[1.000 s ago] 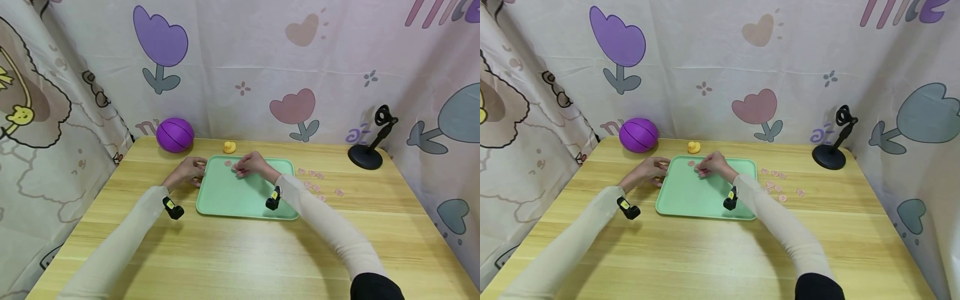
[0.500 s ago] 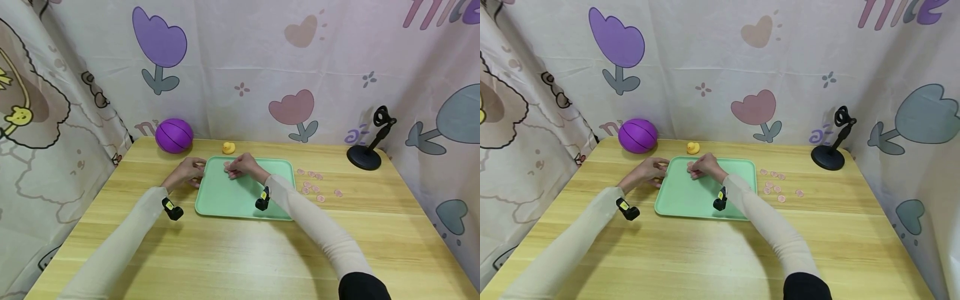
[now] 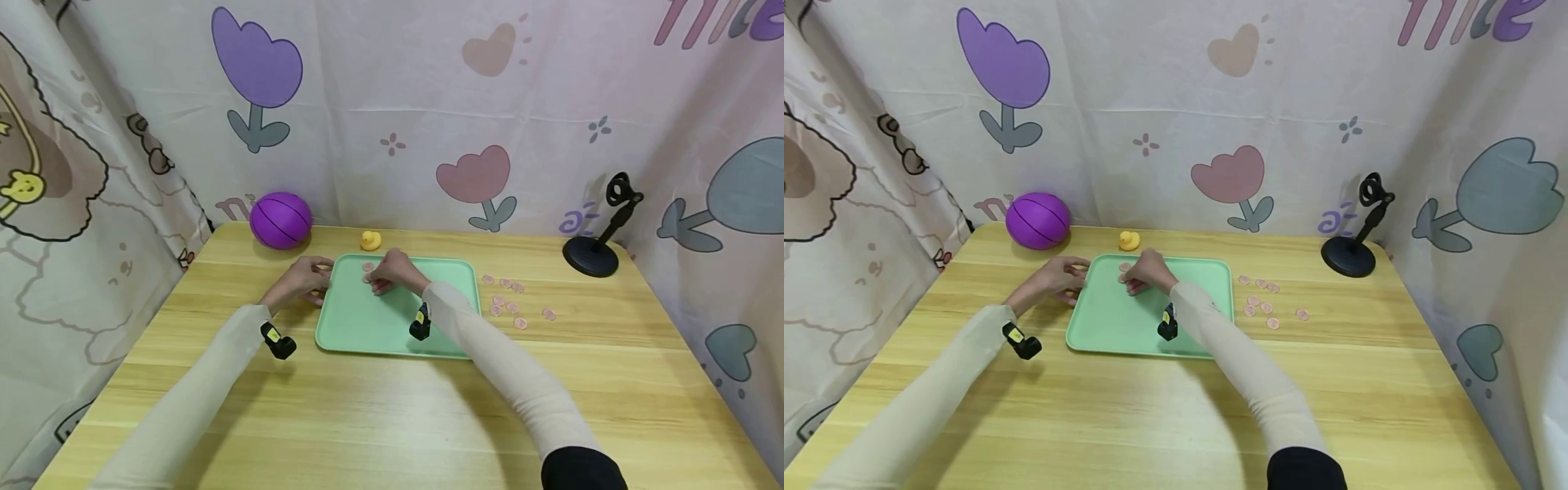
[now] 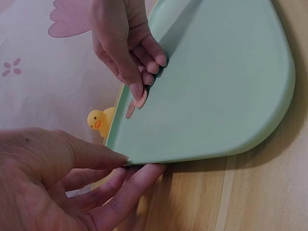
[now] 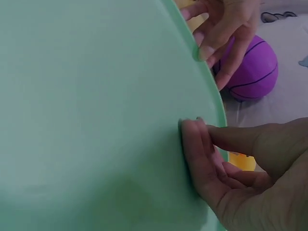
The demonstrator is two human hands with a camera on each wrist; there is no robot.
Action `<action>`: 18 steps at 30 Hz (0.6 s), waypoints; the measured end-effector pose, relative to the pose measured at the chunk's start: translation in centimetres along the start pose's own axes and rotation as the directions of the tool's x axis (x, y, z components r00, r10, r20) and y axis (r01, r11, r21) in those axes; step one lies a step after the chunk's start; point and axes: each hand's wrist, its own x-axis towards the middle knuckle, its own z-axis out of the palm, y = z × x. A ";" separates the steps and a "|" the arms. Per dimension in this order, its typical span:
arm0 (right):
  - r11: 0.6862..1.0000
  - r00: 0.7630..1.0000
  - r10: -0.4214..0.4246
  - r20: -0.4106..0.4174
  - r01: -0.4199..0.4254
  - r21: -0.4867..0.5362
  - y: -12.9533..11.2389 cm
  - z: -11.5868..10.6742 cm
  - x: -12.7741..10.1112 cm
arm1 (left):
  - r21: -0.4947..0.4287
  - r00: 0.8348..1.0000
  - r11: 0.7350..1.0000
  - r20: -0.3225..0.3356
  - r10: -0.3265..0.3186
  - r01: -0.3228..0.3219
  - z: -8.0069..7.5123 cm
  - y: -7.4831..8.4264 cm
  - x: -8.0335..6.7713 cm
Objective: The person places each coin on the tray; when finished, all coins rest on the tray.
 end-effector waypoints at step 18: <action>0.988 0.994 -0.078 -0.080 0.067 -0.138 -0.4 0.9 -0.7 | -0.009 1.000 1.000 0.019 -0.005 0.005 -0.1 0.2 0.0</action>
